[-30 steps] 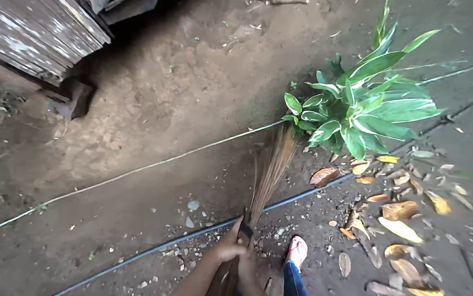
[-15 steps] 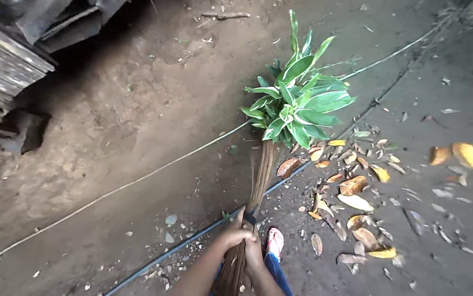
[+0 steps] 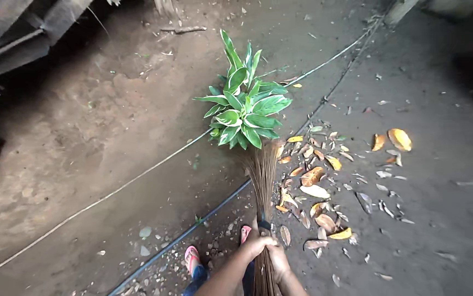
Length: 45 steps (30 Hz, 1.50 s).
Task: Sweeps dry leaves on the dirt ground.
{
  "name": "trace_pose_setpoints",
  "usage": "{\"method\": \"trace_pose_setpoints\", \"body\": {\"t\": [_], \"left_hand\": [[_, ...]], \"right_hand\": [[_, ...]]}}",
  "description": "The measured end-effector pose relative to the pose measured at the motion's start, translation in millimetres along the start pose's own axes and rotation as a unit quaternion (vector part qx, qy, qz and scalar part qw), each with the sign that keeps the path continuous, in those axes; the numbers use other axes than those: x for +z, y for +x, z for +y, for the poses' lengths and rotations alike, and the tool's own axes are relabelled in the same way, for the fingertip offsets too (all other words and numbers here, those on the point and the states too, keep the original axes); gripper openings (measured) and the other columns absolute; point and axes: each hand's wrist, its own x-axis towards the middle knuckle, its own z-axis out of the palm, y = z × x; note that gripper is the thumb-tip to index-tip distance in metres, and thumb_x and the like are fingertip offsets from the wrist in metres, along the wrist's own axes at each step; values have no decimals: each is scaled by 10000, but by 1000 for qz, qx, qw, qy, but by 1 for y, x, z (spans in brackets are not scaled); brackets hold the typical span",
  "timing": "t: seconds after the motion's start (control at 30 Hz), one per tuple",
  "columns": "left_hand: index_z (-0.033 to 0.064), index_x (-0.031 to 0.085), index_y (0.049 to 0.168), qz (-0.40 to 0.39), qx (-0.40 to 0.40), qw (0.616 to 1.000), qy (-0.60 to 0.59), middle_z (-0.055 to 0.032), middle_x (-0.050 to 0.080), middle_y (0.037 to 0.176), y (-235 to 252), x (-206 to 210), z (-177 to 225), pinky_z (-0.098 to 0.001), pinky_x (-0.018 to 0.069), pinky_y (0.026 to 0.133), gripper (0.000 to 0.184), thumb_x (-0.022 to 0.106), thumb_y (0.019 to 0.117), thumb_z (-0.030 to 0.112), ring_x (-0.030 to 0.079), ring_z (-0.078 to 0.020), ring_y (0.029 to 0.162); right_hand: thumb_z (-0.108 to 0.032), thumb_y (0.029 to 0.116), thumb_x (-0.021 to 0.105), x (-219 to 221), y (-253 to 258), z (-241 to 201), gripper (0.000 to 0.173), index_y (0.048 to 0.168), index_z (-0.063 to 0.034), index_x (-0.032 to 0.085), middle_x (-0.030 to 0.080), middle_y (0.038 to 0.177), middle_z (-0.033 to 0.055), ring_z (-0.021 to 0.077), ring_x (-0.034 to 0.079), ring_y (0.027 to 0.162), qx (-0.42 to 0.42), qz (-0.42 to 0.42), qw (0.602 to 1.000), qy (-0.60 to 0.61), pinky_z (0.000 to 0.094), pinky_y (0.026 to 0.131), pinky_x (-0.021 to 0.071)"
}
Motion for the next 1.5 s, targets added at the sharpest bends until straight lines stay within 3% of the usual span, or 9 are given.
{"method": "trace_pose_setpoints", "body": {"t": [0.1, 0.23, 0.33, 0.57, 0.83, 0.93, 1.07, 1.3, 1.5], "left_hand": [[59, -53, 1628, 27, -1, 997, -68, -258, 358, 1576, -52, 45, -18, -453, 406, 1153, 1122, 725, 821, 88, 460, -301, 1400], [-49, 71, 1577, 108, -34, 983, -146, -282, 584, 1241, -88, 119, -37, -444, 514, 989, 1000, 724, 823, 26, 629, -289, 1103], [-72, 558, 1298, 49, -64, 994, -79, -210, 667, 1136, -45, 141, -22, -451, 521, 952, 487, 713, 901, 164, 640, -264, 1059], [114, -34, 1642, -66, 38, 997, -17, -275, 355, 1568, 11, 158, -10, -467, 392, 1142, 1032, 676, 894, 68, 453, -331, 1389], [-95, 198, 1521, 170, -44, 965, -196, -296, 569, 1250, -135, 265, -149, -478, 498, 995, 854, 707, 849, 41, 592, -330, 1132], [-39, 596, 1240, 52, -105, 986, -118, -190, 665, 1114, -100, 274, -148, -464, 524, 909, 389, 585, 990, 259, 634, -264, 1027], [20, 423, 1491, -69, -95, 993, -4, -229, 587, 1340, -27, 283, -94, -479, 478, 1032, 568, 613, 1005, 243, 583, -298, 1215], [37, 130, 1612, 24, -44, 992, -113, -249, 463, 1484, -95, 350, -128, -464, 435, 1104, 867, 655, 926, 107, 509, -308, 1322], [-71, 580, 1217, 161, -148, 948, -230, -221, 643, 1102, -125, 447, -175, -496, 506, 908, 370, 635, 950, 179, 611, -297, 1024]], "right_hand": [[-6, 993, 486, -45, -45, -13, 545, 1518, 37, 344, 643, 1180, 150, 127, 648, 990, 24, -54, 993, -105, 326, 896, 550], [-46, 982, 515, -113, -69, -18, 286, 1252, 28, 575, 664, 994, 37, 60, 639, 889, 64, -106, 979, -162, 285, 842, 561], [-150, 1001, 567, -140, -41, -30, 204, 1117, -6, 652, 694, 890, 71, 137, 670, 812, 81, -20, 983, -162, 371, 766, 583], [-57, 1016, 525, -153, -14, -46, 565, 1543, -30, 322, 647, 1172, 142, 135, 662, 937, -52, 25, 997, -57, 317, 824, 564], [-139, 927, 592, -280, -113, 49, 255, 1152, -29, 637, 678, 928, -17, 43, 640, 861, 59, -204, 959, -187, 280, 835, 559], [-232, 1033, 551, -290, -105, 36, 274, 1170, -15, 647, 696, 976, 86, 151, 667, 900, 129, -74, 965, -215, 383, 835, 567], [-159, 1020, 592, -297, -58, -1, 367, 1356, -11, 578, 684, 1116, 190, 248, 673, 984, 41, 78, 984, -154, 457, 890, 550], [-52, 960, 597, -362, -112, -5, 564, 1492, 0, 417, 631, 1281, 170, 193, 641, 1115, 27, -69, 981, -181, 382, 980, 533], [-166, 1033, 537, -453, -121, -1, 278, 1242, 0, 616, 685, 1058, 85, 121, 648, 962, 201, -212, 914, -282, 342, 892, 538]]}}
